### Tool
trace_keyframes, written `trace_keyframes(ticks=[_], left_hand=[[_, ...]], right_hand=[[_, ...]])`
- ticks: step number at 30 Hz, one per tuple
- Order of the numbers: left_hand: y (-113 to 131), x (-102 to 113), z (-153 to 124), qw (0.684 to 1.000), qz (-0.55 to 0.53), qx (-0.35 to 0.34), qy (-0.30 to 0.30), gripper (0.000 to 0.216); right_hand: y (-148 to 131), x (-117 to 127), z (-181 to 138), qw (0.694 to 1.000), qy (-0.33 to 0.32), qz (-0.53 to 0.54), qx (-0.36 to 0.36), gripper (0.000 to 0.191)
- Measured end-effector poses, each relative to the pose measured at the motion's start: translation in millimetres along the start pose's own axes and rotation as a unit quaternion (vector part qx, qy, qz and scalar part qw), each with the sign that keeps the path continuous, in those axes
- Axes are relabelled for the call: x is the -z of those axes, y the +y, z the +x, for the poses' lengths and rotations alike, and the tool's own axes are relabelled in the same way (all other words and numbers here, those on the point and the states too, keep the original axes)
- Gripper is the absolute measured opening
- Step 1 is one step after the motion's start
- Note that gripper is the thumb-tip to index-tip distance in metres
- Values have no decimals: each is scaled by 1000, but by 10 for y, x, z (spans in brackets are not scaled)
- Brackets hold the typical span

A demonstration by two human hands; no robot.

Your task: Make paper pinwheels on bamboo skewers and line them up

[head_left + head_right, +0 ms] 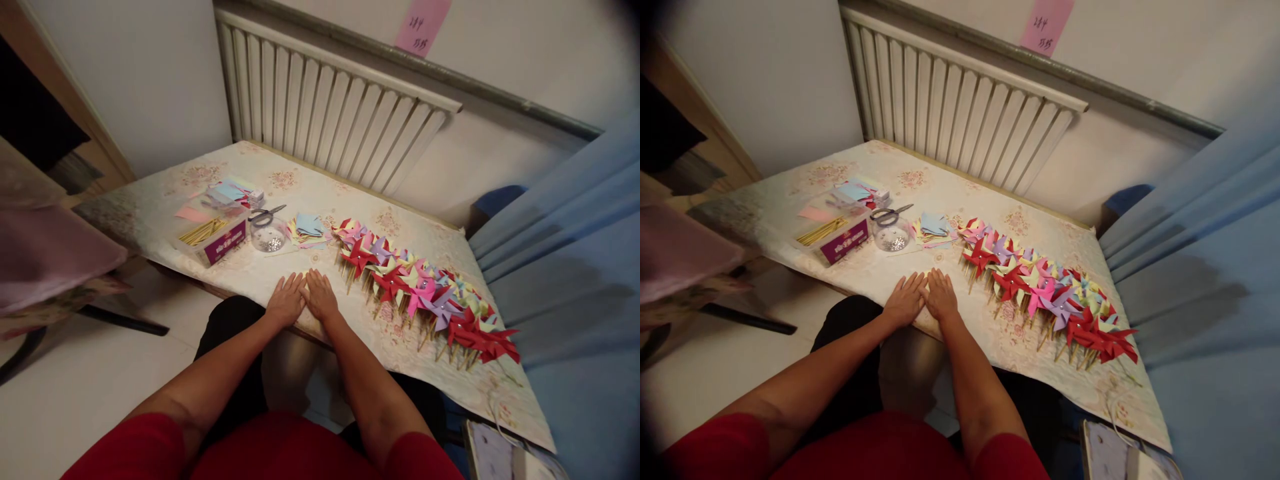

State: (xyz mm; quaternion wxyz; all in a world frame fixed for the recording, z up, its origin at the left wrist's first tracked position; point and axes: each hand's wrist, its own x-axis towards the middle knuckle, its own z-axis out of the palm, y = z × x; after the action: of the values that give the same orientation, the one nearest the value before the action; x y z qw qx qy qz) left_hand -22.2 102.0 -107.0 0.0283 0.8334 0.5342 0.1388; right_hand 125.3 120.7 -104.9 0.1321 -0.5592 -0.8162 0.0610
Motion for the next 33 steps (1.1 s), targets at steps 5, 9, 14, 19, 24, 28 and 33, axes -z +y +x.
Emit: trace_keyframes(ticks=[5, 9, 14, 19, 24, 28, 33], left_hand=[[-10, 5, -66, 1000, 1, 6, 10, 57], [-37, -21, -107, 1000, -1, 1, 23, 57], [-65, -36, -156, 1000, 0, 1, 32, 58], [-96, -30, -206, 999, 10, 6, 38, 59], [-185, -27, -263, 1000, 8, 18, 23, 60], [-256, 15, -312, 1000, -3, 30, 1, 62], [-343, 145, -295, 997, -27, 62, -23, 59]], right_hand=[[-15, 14, -81, 1000, 8, -23, -4, 59], [-5, 36, -188, 999, 11, -33, -13, 59], [13, 51, -344, 999, 20, -43, -12, 61], [15, 66, -479, 998, 20, -49, -24, 61], [11, 83, -601, 998, 19, -44, -32, 63], [-4, 87, -705, 998, 27, -40, -35, 64], [-25, 77, -855, 997, 49, -47, -34, 63]])
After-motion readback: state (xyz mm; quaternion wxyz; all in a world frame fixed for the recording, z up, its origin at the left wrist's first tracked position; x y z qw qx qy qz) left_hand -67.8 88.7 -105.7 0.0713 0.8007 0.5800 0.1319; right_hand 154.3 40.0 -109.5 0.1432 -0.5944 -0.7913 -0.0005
